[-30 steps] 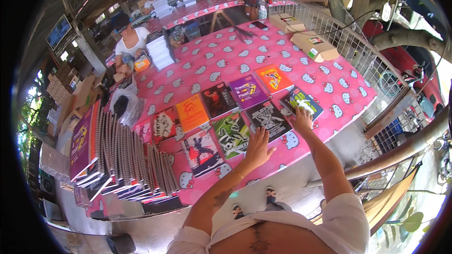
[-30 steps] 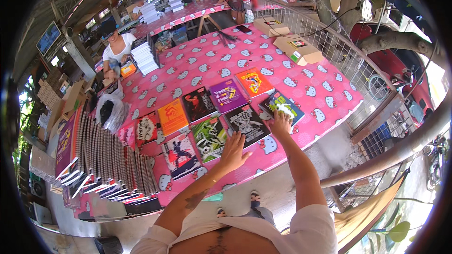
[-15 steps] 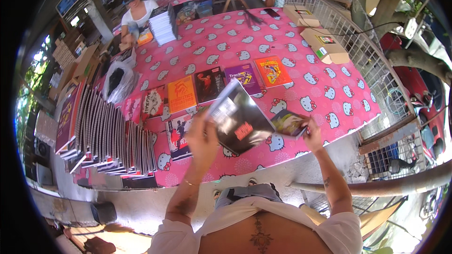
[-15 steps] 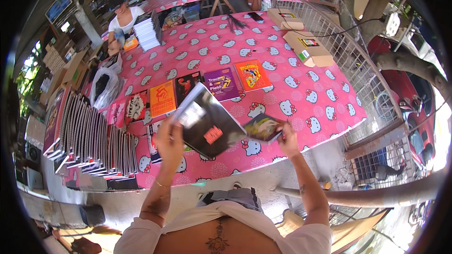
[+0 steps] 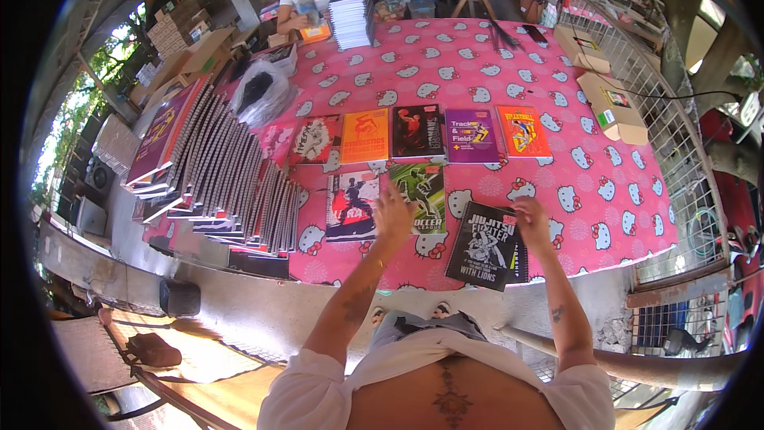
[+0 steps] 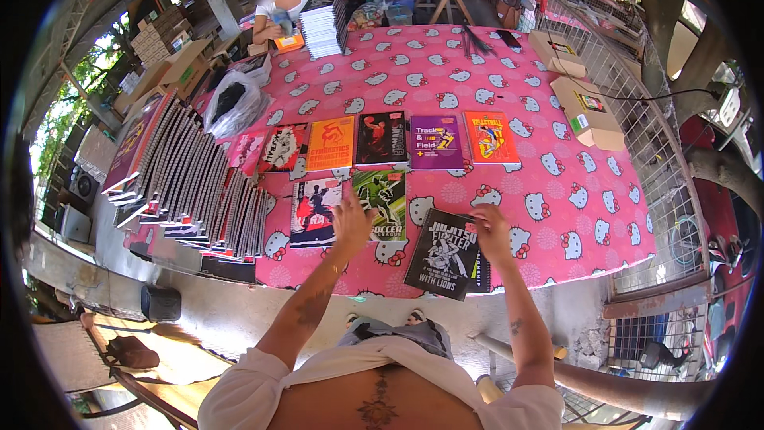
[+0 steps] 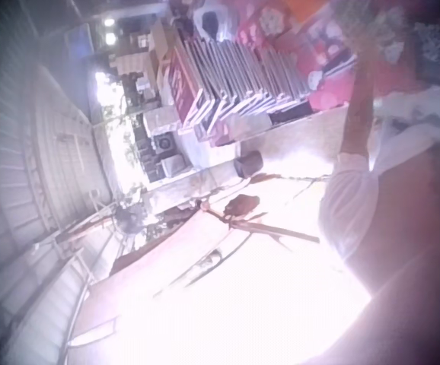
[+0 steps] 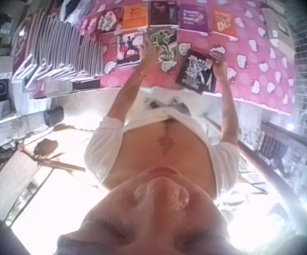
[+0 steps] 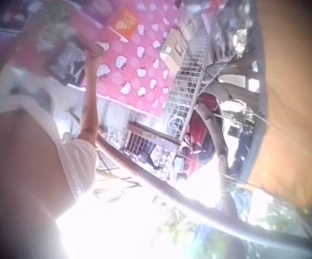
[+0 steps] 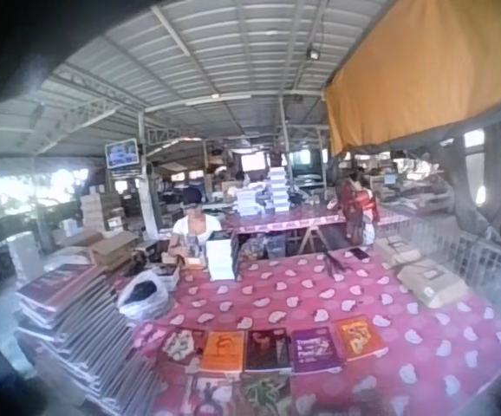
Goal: The person sorts various spiral notebooks by their cover design into stacks on a table and then places a stack of sorted notebooks into a clear plastic bag.
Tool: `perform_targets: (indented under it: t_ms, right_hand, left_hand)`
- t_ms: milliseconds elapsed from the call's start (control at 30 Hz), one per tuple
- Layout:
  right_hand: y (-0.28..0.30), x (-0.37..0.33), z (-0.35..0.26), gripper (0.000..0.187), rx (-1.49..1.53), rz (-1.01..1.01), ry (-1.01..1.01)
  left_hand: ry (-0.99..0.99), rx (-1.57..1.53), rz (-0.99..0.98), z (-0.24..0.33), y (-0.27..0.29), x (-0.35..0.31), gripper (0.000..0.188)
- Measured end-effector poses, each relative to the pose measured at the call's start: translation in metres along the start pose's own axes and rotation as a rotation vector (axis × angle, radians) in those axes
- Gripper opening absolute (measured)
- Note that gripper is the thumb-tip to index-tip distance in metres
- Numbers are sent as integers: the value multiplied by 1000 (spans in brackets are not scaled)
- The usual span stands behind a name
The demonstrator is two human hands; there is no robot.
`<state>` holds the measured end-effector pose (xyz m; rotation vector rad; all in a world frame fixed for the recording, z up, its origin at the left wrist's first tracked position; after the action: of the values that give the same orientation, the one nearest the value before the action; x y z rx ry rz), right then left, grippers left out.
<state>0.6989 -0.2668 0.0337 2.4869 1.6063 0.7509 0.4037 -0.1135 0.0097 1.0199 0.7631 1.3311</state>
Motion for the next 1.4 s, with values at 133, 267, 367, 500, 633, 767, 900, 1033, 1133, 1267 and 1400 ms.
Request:
perform_targets:
  t_ms: [133, 267, 367, 500, 633, 767, 900, 1033, 1133, 1267, 1400]
  right_hand:
    - [-42, 15, -67, 29, -238, -204, 242]
    - [-55, 22, -146, 58, -496, -255, 475]
    - [-49, 11, -168, 59, -992, -345, 625]
    - [8, -8, -113, 50, -346, -215, -159]
    - [14, -76, -11, 52, 366, 208, -278]
    - [-11, -114, 37, 79, -810, 93, -313]
    - [-5, -119, 56, 87, -800, 197, -430]
    - [-10, -116, 55, 65, -782, 208, -390]
    - [5, -129, 61, 49, -696, 295, -360]
    - [15, -126, 39, 53, -482, 340, -291]
    - [25, -114, 10, 48, -393, 438, -226]
  left_hand:
    - [75, 219, -123, -12, -8, 28, 76]
    - [-226, -143, -252, 42, 25, 9, 55]
    - [-839, -201, -229, 134, 106, -51, 40]
    - [-146, -442, -48, 39, 142, 34, 31]
    - [263, 460, 336, -177, 50, 40, 52]
    - [339, -222, -246, -161, 36, 44, 49]
    - [-145, -985, -323, 15, 81, -6, 47]
    - [-108, -628, -380, 68, -9, -82, 62]
    - [-235, -445, -250, 88, -19, -86, 60]
    - [-85, -259, 94, 30, 5, 68, 52]
    - [437, 89, 408, -183, 42, 265, 51]
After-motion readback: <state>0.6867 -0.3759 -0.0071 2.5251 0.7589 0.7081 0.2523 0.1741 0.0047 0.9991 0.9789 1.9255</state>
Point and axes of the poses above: each hand's wrist, its own x-axis towards the middle knuckle, its own y-axis out of the back of the hand, z = x × y, the point moved 6 cm from there along x, towards the middle knuckle, and after that the axes turned 9 degrees about y, right-handed, at the moved point
